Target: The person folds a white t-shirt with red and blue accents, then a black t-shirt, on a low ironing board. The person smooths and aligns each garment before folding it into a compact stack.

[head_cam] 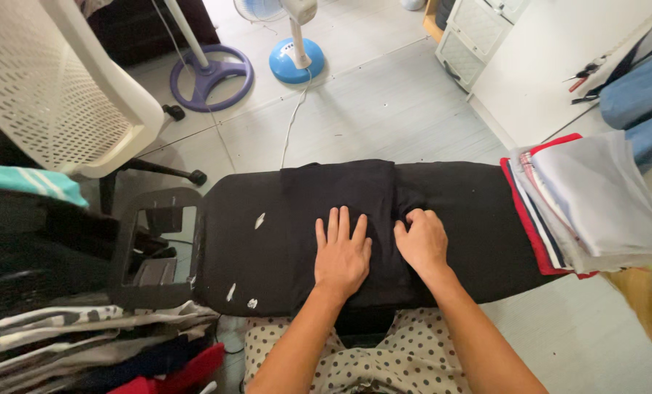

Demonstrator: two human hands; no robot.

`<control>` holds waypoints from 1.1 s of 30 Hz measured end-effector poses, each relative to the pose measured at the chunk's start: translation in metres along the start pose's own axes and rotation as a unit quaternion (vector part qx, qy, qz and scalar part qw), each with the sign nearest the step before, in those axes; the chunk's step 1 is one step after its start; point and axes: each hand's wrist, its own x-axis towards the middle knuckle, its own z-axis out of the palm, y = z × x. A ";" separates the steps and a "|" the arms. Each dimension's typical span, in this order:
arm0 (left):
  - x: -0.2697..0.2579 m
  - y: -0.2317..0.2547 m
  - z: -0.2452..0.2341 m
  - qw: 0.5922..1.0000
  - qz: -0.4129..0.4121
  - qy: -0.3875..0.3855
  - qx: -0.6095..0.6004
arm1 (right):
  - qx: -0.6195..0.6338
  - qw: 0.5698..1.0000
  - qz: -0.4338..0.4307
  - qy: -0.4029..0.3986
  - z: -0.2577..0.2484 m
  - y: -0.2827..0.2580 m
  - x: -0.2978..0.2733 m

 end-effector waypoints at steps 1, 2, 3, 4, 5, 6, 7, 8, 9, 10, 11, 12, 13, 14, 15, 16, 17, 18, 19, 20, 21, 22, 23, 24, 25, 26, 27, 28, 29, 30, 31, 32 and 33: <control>0.002 0.000 0.003 1.000 -0.007 -0.020 0.013 | 0.009 1.000 0.000 -0.005 0.003 0.005 0.001; 0.002 -0.001 0.004 1.000 -0.004 -0.024 0.018 | 0.043 0.999 0.026 -0.001 0.006 0.011 0.003; 0.001 -0.002 0.005 0.999 -0.002 -0.029 0.023 | 0.078 0.996 0.051 0.002 0.008 0.016 0.003; 0.001 -0.003 0.005 0.999 0.000 -0.034 0.029 | 0.113 0.991 0.077 0.005 0.009 0.021 0.003; 0.000 -0.003 0.005 0.999 -0.001 -0.033 0.026 | 0.178 0.976 0.125 0.011 0.011 0.023 0.000; -0.001 -0.002 0.006 0.999 -0.002 -0.031 0.022 | 0.242 0.954 0.174 0.017 0.011 0.025 -0.003; -0.001 -0.003 0.005 0.999 -0.004 -0.028 0.020 | 0.305 0.927 0.218 0.023 0.011 0.025 -0.004; 0.000 -0.003 0.005 0.999 -0.005 -0.029 0.017 | 0.318 0.923 0.213 0.038 0.010 0.023 -0.007; 0.000 -0.002 0.004 0.999 -0.007 -0.029 0.016 | 0.331 0.919 0.208 0.051 0.010 0.020 -0.011; 0.000 -0.002 0.004 0.999 -0.009 -0.030 0.015 | 0.344 0.915 0.203 0.065 0.008 0.017 -0.014; 0.000 -0.001 0.003 0.999 -0.010 -0.027 0.014 | 0.340 0.918 0.189 0.078 0.007 0.013 -0.017; -0.001 -0.001 0.003 1.000 -0.011 -0.024 0.014 | 0.336 0.921 0.175 0.090 0.005 0.009 -0.019; -0.001 0.000 0.003 1.000 -0.012 -0.021 0.013 | 0.331 0.924 0.161 0.104 0.003 0.006 -0.021; 0.000 0.000 0.003 1.000 -0.012 -0.019 0.013 | 0.315 0.932 0.143 0.111 0.001 0.004 -0.022; 0.001 0.000 0.002 1.000 -0.011 -0.016 0.014 | 0.299 0.939 0.125 0.120 -0.002 0.002 -0.022; 0.001 0.000 0.000 1.000 -0.010 -0.014 0.014 | 0.282 0.945 0.106 0.128 -0.003 0.000 -0.022; 0.001 0.001 -0.001 1.000 -0.010 -0.011 0.010 | 0.280 0.947 0.116 0.109 -0.005 0.000 -0.022; 0.002 0.001 -0.003 1.000 -0.010 -0.008 0.007 | 0.277 0.948 0.126 0.090 -0.005 0.001 -0.022; 0.003 0.002 -0.004 1.000 -0.010 -0.005 0.003 | 0.275 0.949 0.135 0.071 -0.006 0.002 -0.022; 0.004 0.004 -0.006 1.000 -0.018 -0.017 0.002 | 0.280 0.948 0.124 0.090 -0.007 0.004 -0.022; 0.005 0.005 -0.007 0.999 -0.026 -0.028 0.001 | 0.285 0.946 0.111 0.109 -0.007 0.005 -0.022; 0.008 0.007 -0.008 0.999 -0.034 -0.039 0.000 | 0.290 0.943 0.099 0.128 -0.006 0.006 -0.022; 0.011 0.010 -0.007 0.997 -0.050 -0.065 0.008 | 0.281 0.945 0.116 0.122 -0.005 0.007 -0.023; 0.017 0.013 -0.005 0.994 -0.066 -0.091 0.016 | 0.272 0.946 0.133 0.116 -0.005 0.009 -0.025; 0.022 0.016 -0.002 0.989 -0.081 -0.117 0.024 | 0.263 0.946 0.151 0.110 -0.004 0.010 -0.026; 0.028 0.018 0.002 0.996 -0.056 -0.072 0.002 | 0.266 0.948 0.151 0.090 -0.004 0.011 -0.028; 0.035 0.018 0.006 0.999 -0.030 -0.025 -0.019 | 0.269 0.949 0.150 0.071 -0.004 0.012 -0.028; 0.042 0.019 0.010 0.999 -0.003 0.022 -0.041 | 0.272 0.949 0.149 0.052 -0.004 0.012 -0.028; 0.049 0.019 0.015 0.999 0.014 0.012 -0.036 | 0.288 0.947 0.136 0.044 -0.004 0.013 -0.027; 0.057 0.019 0.019 0.999 0.030 0.001 -0.030 | 0.305 0.944 0.123 0.035 -0.005 0.014 -0.025; 0.063 0.018 0.023 0.999 0.047 -0.009 -0.025 | 0.321 0.940 0.109 0.026 -0.005 0.016 -0.023; 0.068 0.018 0.026 0.999 0.040 -0.028 -0.016 | 0.310 0.947 0.085 0.021 -0.005 0.017 -0.021; 0.073 0.018 0.028 0.998 0.034 -0.046 -0.008 | 0.298 0.953 0.061 0.016 -0.005 0.019 -0.020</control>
